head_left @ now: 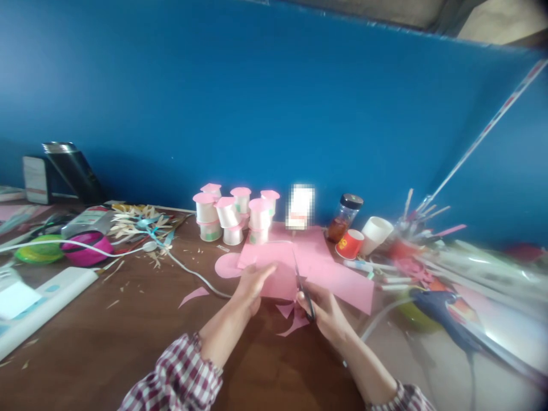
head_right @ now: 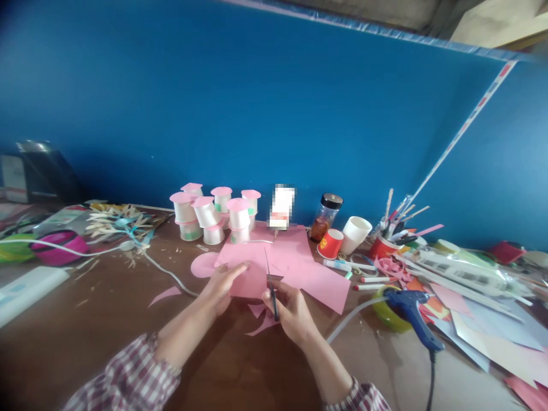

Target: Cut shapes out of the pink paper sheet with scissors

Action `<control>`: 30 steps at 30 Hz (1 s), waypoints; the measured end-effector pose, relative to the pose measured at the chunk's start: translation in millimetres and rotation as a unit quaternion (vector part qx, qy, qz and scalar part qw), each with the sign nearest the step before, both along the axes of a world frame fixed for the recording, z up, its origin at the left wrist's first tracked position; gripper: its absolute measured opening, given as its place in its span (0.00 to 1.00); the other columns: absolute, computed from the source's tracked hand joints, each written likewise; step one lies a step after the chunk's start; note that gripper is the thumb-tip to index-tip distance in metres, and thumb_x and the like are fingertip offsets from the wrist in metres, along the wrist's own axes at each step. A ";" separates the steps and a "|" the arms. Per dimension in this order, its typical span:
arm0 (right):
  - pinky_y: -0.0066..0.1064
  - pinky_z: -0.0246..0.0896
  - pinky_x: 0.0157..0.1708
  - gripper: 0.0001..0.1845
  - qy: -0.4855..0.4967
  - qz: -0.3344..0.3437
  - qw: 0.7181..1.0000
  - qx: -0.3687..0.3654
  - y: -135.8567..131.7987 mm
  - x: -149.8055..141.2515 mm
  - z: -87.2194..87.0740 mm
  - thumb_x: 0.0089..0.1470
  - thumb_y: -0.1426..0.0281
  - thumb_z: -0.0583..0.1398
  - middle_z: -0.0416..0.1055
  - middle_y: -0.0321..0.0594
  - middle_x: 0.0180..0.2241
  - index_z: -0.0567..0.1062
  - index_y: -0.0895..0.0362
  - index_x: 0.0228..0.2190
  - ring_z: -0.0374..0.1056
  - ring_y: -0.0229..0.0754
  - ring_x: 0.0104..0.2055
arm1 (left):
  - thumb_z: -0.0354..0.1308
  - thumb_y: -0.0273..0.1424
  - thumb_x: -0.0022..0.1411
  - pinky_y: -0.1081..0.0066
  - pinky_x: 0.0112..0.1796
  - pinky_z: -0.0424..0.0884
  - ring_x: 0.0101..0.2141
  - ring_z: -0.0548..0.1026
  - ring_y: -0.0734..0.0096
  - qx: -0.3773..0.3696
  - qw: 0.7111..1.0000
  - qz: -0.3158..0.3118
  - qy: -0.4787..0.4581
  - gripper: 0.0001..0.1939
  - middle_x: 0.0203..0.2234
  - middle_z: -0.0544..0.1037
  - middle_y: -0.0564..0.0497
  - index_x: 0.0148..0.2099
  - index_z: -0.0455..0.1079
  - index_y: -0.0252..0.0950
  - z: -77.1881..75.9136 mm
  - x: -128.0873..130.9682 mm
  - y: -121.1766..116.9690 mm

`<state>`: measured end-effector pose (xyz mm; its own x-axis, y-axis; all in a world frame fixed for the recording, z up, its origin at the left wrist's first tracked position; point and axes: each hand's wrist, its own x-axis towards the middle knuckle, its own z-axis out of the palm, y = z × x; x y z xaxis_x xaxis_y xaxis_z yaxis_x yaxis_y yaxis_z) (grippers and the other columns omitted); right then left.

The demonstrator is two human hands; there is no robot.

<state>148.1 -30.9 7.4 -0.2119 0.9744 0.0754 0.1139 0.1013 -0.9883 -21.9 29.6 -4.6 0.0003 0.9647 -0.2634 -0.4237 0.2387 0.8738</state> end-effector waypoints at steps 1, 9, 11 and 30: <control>0.26 0.50 0.22 0.17 -0.003 0.001 1.000 0.004 0.0 0.3 -0.3 0.53 0.59 0.61 0.64 0.35 0.20 0.71 0.61 0.25 0.58 0.34 0.22 | 0.69 0.36 0.44 0.62 0.34 0.73 0.34 0.78 0.53 -0.003 1.000 0.000 0.001 0.20 0.32 0.79 0.39 0.37 0.73 0.28 0.1 0.1 -0.4; 0.25 0.50 0.23 0.14 -0.009 -0.007 1.000 0.002 0.2 1.6 -1.3 0.53 0.62 0.61 0.63 0.34 0.21 0.70 0.61 0.26 0.57 0.34 0.23 | 0.68 0.36 0.45 0.62 0.34 0.74 0.36 0.78 0.53 -0.018 1.000 0.004 0.005 0.24 0.36 0.79 0.36 0.42 0.70 0.28 1.9 1.8 -3.5; 0.25 0.50 0.22 0.13 -0.002 -0.006 1.000 0.002 0.4 1.4 -0.7 0.52 0.63 0.62 0.61 0.33 0.21 0.71 0.61 0.27 0.55 0.33 0.23 | 0.69 0.36 0.44 0.63 0.33 0.74 0.36 0.78 0.53 -0.019 1.000 0.005 0.008 0.24 0.36 0.79 0.36 0.42 0.69 0.28 2.1 2.2 -3.8; 0.26 0.48 0.23 0.15 -0.002 -0.011 1.000 -0.007 0.1 0.4 4.2 0.49 0.61 0.64 0.59 0.33 0.22 0.72 0.61 0.27 0.52 0.34 0.24 | 0.70 0.37 0.42 0.64 0.33 0.73 0.35 0.78 0.54 -0.019 1.000 -0.007 0.005 0.23 0.34 0.79 0.37 0.39 0.72 0.29 -0.9 0.2 -2.4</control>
